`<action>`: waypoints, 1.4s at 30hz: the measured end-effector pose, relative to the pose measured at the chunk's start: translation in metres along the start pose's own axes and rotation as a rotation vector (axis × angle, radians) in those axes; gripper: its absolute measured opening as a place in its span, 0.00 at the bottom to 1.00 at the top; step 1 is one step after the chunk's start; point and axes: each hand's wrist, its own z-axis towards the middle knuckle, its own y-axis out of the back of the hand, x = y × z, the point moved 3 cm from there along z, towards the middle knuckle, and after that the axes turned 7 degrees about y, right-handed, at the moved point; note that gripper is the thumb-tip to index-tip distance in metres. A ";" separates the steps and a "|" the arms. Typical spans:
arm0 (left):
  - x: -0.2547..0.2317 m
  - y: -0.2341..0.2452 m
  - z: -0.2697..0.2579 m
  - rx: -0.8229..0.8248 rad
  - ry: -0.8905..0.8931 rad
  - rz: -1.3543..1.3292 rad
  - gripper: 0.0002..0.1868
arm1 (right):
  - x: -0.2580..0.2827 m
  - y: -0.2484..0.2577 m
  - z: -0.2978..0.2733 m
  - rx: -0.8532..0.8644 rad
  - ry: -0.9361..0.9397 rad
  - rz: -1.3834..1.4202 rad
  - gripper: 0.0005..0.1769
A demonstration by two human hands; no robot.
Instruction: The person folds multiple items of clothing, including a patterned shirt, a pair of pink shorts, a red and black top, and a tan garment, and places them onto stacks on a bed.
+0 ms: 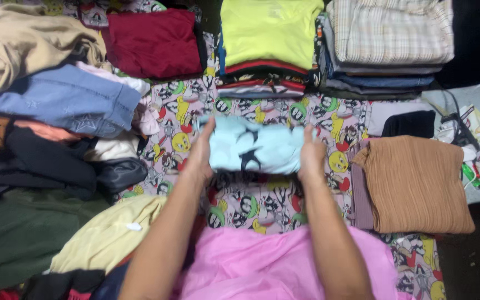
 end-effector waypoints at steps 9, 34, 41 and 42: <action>-0.193 -0.168 0.074 0.395 -0.393 0.157 0.31 | 0.209 -0.066 0.177 0.121 0.469 0.421 0.33; -0.116 -0.109 0.058 -0.515 -1.321 1.301 0.19 | 0.158 -0.123 0.034 -0.044 1.201 -0.993 0.25; -0.055 0.006 -0.062 -0.518 -1.044 1.411 0.16 | 0.106 -0.162 -0.106 0.366 1.103 -0.897 0.18; -0.055 0.025 -0.083 -0.548 -1.058 1.430 0.16 | 0.101 -0.169 -0.127 0.417 1.108 -0.892 0.16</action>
